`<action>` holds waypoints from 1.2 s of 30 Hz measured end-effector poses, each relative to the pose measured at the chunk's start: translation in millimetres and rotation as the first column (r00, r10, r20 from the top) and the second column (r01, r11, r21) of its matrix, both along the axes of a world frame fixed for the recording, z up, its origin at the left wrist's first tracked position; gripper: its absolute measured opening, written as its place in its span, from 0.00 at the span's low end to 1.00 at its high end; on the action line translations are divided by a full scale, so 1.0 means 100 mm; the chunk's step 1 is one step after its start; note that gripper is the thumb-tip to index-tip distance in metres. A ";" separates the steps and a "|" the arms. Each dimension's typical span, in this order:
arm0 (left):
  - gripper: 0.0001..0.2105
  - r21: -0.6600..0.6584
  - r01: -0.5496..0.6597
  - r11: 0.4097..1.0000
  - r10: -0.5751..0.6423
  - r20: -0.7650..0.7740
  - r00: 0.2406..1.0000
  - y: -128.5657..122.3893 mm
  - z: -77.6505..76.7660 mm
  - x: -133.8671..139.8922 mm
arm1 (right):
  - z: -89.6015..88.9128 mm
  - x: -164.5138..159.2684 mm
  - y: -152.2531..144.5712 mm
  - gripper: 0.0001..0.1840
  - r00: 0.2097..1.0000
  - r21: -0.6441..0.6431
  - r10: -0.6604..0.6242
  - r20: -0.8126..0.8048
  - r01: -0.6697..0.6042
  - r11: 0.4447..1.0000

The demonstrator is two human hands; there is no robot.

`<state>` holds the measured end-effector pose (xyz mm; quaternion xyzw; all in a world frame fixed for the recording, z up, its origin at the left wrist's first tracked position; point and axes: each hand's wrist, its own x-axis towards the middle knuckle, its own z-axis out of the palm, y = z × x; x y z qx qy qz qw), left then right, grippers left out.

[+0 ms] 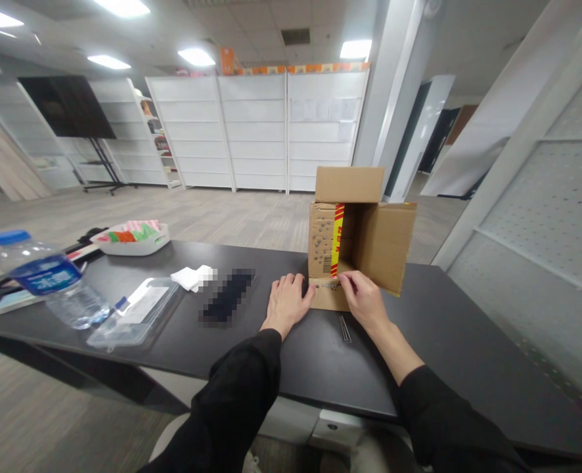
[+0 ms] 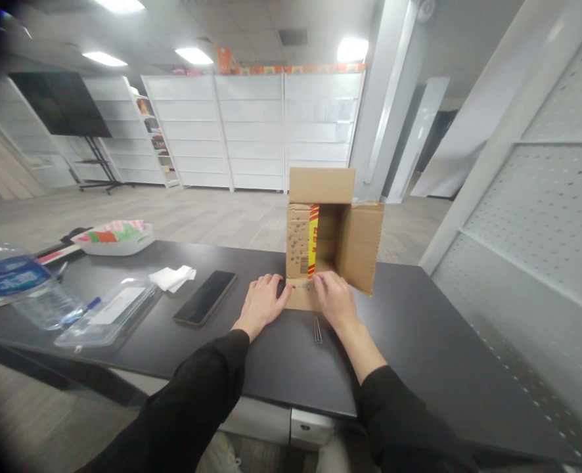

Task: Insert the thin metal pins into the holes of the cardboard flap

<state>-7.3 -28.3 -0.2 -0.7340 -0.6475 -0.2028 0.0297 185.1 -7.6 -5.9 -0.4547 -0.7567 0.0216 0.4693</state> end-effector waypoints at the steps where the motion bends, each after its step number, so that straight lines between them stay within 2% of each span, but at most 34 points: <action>1: 0.20 0.005 0.004 1.000 -0.004 -0.002 1.000 0.00 0.00 0.00 | 0.00 0.00 0.00 0.20 0.999 0.013 -0.007 0.039 0.006 1.000; 8: 0.19 0.029 0.001 1.000 -0.002 0.002 1.000 0.02 -0.05 0.00 | -0.05 0.04 0.00 0.19 0.972 0.088 -0.075 0.222 0.056 0.994; 16: 0.19 0.022 -0.006 1.000 0.006 -0.003 1.000 0.01 -0.04 0.00 | -0.10 0.03 -0.01 0.17 0.954 0.105 -0.125 0.271 0.100 0.989; 23: 0.19 0.059 -0.009 0.998 0.010 -0.017 1.000 0.03 -0.08 0.00 | -0.13 0.03 -0.01 0.15 0.949 0.105 -0.149 0.278 0.124 0.987; 36: 0.20 0.045 -0.002 0.999 0.001 0.011 1.000 0.05 -0.09 -0.03 | -0.17 0.11 -0.15 0.09 0.976 0.092 -0.156 0.151 0.143 0.985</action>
